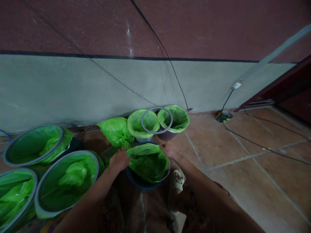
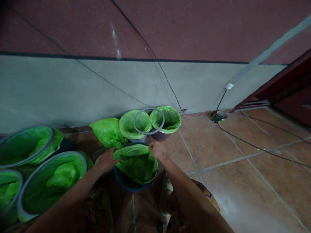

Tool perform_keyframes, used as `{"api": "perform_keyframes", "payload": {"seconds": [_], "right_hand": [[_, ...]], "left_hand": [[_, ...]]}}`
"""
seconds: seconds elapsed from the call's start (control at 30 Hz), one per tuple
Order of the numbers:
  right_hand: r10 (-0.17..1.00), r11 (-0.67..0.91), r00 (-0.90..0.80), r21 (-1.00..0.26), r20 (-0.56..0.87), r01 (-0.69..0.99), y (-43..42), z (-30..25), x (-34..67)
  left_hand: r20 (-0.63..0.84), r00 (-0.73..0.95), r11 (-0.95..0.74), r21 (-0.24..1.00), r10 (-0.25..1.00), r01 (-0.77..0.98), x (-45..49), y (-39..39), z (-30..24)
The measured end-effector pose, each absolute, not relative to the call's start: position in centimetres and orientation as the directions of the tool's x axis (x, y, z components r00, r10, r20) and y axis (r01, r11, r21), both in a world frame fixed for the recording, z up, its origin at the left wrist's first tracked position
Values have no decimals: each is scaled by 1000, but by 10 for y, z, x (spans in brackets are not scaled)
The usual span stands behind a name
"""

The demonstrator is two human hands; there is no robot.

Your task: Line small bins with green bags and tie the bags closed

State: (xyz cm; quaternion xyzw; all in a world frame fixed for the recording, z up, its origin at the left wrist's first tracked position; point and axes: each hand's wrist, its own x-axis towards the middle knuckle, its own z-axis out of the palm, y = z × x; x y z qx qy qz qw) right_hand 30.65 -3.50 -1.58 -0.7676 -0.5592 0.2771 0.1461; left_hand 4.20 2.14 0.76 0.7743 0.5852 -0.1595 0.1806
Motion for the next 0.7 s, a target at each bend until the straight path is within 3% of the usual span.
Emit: {"api": "perform_keyframes", "payload": {"seconds": [0.2,0.33,0.43,0.53,0.6,0.7], "right_hand": [[925,-215,372,-705,75,676,-30,-11,305],[869,-361,496,-686,-1,632,-31,-9,312],[842,-379,533,-615,81,692,-34,1,310],[934,-194,326,-563,144,804,-42,13,291],[999,-23,32,-550,7,835,-54,14,269],[898,187,-335,-441,-285,878,-80,4,237]], "left_hand": [[-450,275,-254,108,850,961,43,27,-10],[-414,249,-213,132,876,968,42,35,-6],[-355,198,-142,176,914,974,41,40,2],[-347,145,-32,311,927,950,40,42,2],[-361,102,84,466,927,881,40,41,-1],[-458,30,333,688,888,645,42,38,-8]]}}
